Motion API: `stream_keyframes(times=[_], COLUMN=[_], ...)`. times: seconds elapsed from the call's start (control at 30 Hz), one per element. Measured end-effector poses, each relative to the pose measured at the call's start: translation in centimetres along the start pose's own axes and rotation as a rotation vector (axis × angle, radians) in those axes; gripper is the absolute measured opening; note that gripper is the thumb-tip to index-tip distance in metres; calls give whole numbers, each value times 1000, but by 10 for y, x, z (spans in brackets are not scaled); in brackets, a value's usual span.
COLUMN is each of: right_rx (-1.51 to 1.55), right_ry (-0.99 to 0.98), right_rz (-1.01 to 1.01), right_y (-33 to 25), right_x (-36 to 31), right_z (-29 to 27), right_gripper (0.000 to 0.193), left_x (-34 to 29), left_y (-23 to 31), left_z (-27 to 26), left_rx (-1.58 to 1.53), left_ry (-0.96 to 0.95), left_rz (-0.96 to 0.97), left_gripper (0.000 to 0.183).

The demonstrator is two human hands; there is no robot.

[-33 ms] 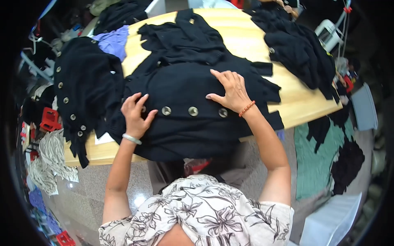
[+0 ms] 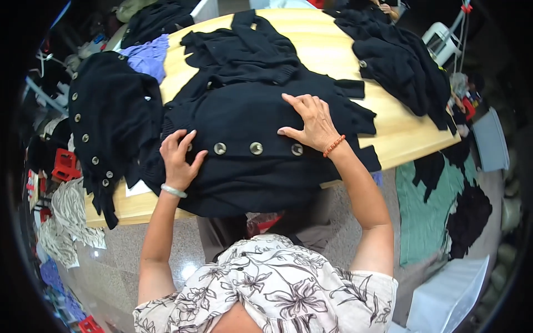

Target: Inspecting and organizing black garments with metal grommets on a work table in a factory.

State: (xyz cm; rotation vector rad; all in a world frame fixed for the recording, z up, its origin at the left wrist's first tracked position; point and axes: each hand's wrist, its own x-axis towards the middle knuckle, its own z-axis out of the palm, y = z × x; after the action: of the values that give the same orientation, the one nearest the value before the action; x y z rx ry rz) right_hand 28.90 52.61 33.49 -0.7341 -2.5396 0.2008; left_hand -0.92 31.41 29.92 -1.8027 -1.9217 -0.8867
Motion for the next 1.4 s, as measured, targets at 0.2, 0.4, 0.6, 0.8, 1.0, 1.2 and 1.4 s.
stream_keyframes(times=[0.2, 0.4, 0.6, 0.8, 1.0, 1.2, 1.4], right_rx=[47, -19, 15, -215, -569, -194, 79], right_ry=[-68, -20, 107, 237, 416, -84, -88], right_rz=[-65, -160, 47, 323, -39, 352, 615], right_y=[22, -16, 11, 92, 121, 127, 102], right_x=[-53, -78, -53, 52, 79, -13, -24], right_z=[-3, -9, -7, -66, -67, -7, -14], right_gripper=[72, 69, 30, 34, 33, 40, 65], left_x=[4, 24, 90, 163, 133, 41, 36], left_y=[-1, -6, -22, -70, -87, -67, -52], left_z=[-2, -18, -25, -4, 23, 17, -1], left_rx=[-33, -300, -214, -175, -159, -357, -410], left_ry=[-145, -138, -12, 149, 67, -156, -280], left_rz=[75, -144, -123, -140, -157, -334, -407], left_gripper=[48, 27, 18, 16, 18, 51, 43])
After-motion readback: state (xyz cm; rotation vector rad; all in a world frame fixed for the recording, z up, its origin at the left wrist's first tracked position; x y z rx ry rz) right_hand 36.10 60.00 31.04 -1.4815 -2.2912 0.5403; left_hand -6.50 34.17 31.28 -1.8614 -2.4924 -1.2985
